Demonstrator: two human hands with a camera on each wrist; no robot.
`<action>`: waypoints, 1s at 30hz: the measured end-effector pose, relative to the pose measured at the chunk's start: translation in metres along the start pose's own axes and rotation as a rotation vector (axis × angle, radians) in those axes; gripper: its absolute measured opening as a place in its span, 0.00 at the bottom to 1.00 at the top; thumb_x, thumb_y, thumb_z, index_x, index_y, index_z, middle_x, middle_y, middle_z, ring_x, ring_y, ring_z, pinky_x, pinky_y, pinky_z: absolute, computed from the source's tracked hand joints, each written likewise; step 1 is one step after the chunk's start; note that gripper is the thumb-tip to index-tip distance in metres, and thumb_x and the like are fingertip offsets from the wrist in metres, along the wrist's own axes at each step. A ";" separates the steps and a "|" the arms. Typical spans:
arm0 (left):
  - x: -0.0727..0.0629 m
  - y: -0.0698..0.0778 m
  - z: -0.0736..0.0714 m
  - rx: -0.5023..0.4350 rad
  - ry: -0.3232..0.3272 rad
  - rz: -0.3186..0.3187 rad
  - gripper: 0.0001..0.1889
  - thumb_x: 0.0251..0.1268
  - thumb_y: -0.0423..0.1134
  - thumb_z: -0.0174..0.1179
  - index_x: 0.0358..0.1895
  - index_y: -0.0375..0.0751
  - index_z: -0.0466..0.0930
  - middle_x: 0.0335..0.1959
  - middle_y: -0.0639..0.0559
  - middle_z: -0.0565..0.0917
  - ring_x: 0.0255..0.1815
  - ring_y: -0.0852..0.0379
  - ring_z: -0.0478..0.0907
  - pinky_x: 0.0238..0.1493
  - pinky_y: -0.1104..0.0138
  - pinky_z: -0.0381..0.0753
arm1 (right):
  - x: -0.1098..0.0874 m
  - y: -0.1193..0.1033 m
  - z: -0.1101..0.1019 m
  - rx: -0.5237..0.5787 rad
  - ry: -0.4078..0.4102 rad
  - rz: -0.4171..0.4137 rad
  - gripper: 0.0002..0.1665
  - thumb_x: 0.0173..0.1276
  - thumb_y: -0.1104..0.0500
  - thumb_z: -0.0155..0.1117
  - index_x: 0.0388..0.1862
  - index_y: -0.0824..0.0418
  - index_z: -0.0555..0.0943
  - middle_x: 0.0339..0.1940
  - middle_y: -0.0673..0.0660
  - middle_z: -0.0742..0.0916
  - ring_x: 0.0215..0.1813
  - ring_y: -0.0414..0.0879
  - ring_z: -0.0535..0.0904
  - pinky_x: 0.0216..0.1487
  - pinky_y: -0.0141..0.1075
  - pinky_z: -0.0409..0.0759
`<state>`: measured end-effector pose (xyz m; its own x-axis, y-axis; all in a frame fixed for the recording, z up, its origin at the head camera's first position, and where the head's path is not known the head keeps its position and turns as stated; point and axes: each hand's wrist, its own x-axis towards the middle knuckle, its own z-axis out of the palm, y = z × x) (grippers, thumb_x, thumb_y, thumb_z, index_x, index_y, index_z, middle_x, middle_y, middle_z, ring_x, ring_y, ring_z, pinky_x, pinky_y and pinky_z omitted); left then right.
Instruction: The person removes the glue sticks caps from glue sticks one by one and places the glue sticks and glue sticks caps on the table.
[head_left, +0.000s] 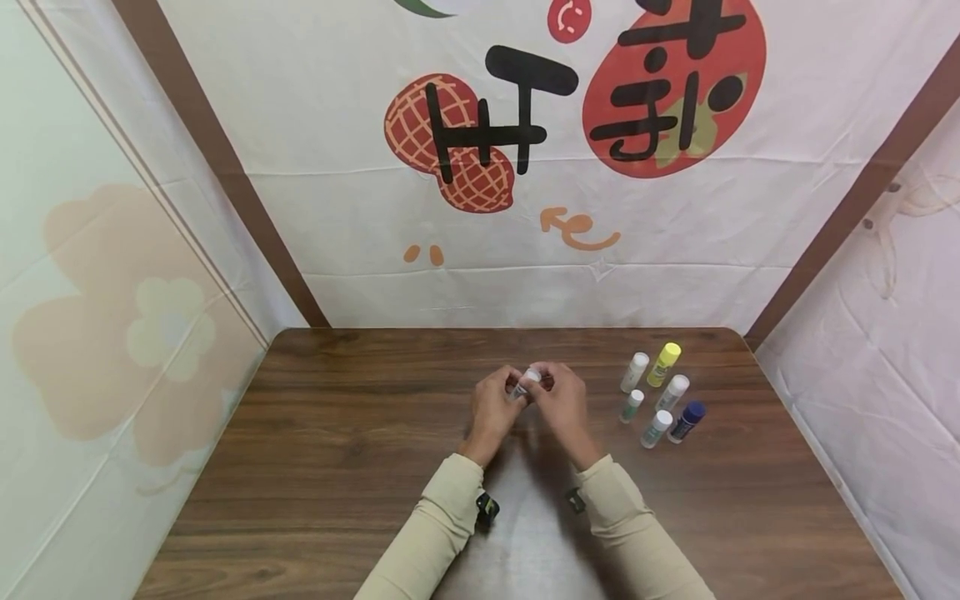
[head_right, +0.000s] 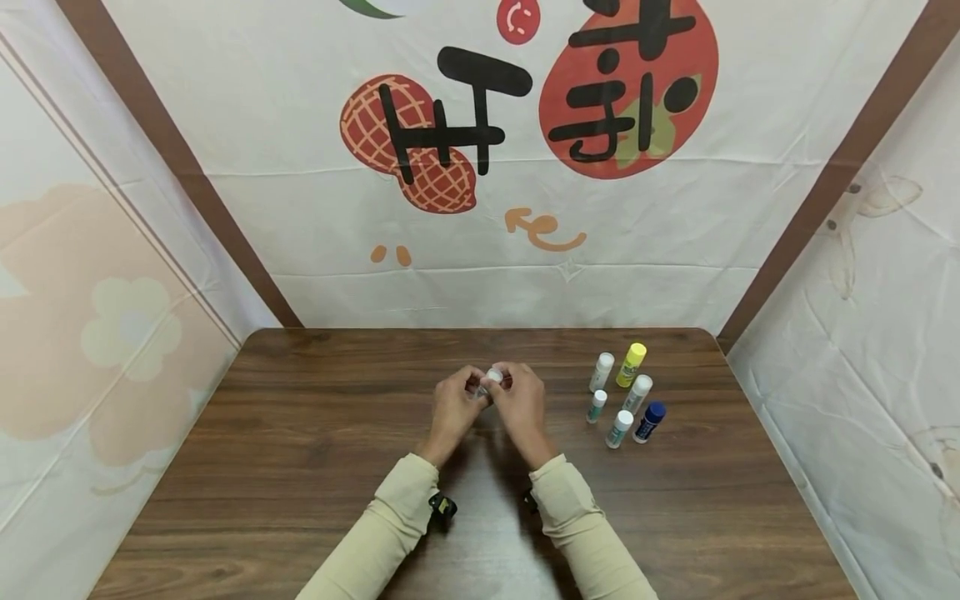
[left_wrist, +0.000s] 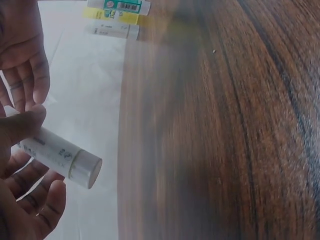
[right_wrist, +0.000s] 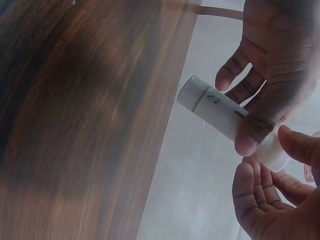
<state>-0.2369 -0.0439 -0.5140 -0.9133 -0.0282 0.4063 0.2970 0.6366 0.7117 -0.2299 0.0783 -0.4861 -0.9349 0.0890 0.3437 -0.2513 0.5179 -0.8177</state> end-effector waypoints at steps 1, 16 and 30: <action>0.000 -0.001 -0.001 0.001 -0.007 -0.006 0.12 0.43 0.37 0.76 0.31 0.45 0.82 0.26 0.54 0.83 0.29 0.56 0.80 0.30 0.64 0.76 | 0.000 0.000 0.000 0.003 -0.003 -0.005 0.14 0.56 0.61 0.74 0.39 0.66 0.84 0.34 0.60 0.85 0.33 0.50 0.83 0.32 0.38 0.81; 0.004 -0.014 -0.011 -0.104 -0.014 -0.051 0.14 0.48 0.32 0.74 0.39 0.35 0.82 0.34 0.44 0.86 0.36 0.51 0.84 0.38 0.60 0.82 | 0.008 0.000 -0.003 0.033 -0.038 -0.048 0.20 0.60 0.65 0.70 0.52 0.67 0.81 0.44 0.62 0.84 0.43 0.53 0.83 0.39 0.40 0.83; 0.016 -0.026 -0.012 -0.095 -0.020 -0.076 0.14 0.47 0.28 0.73 0.38 0.33 0.82 0.34 0.42 0.86 0.36 0.50 0.85 0.40 0.61 0.82 | 0.022 0.037 0.012 -0.304 -0.077 -0.104 0.21 0.56 0.65 0.72 0.50 0.64 0.82 0.41 0.59 0.87 0.40 0.50 0.83 0.42 0.44 0.79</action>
<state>-0.2562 -0.0707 -0.5190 -0.9393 -0.0574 0.3383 0.2509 0.5576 0.7913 -0.2632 0.0891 -0.5139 -0.9271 -0.0364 0.3731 -0.2711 0.7524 -0.6003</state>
